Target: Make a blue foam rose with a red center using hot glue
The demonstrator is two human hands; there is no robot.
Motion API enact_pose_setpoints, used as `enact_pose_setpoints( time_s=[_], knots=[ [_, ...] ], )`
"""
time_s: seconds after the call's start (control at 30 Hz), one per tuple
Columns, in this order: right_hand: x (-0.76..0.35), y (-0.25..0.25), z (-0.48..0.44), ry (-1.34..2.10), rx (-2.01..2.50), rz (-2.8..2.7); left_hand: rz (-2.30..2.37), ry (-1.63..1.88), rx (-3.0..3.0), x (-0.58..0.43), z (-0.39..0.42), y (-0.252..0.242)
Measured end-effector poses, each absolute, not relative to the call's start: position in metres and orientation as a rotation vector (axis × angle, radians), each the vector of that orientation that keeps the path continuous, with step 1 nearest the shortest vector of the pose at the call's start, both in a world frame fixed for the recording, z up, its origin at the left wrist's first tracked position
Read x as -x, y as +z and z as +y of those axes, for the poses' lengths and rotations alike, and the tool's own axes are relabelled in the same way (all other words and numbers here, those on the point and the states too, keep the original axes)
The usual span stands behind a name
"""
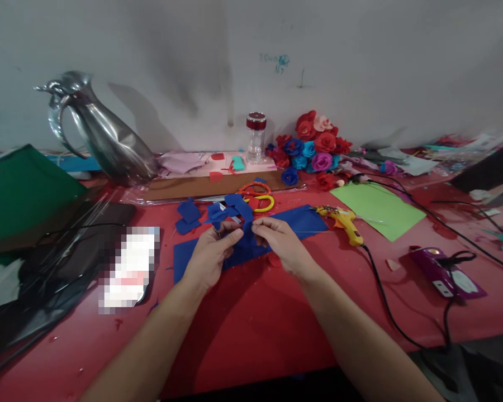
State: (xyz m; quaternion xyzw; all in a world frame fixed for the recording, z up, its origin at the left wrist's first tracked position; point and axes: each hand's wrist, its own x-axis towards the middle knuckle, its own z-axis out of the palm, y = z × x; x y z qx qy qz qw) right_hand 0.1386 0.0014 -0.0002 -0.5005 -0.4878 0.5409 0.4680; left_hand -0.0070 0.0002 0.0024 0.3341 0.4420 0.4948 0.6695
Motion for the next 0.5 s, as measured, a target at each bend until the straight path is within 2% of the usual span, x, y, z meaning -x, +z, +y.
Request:
enact_pose_setpoints(
  time_s=[0.27, 0.5],
  knots=[
    [-0.1375, -0.0009, 0.0005, 1.316, 1.270, -1.210, 1.049, 1.095, -0.753, 0.0040, -0.0016, 0.0032],
    [-0.1374, 0.0058, -0.0010, 1.444, 1.270, -1.149, 1.095, 1.127, -0.691, 0.0062, 0.0023, 0.0007]
  ],
)
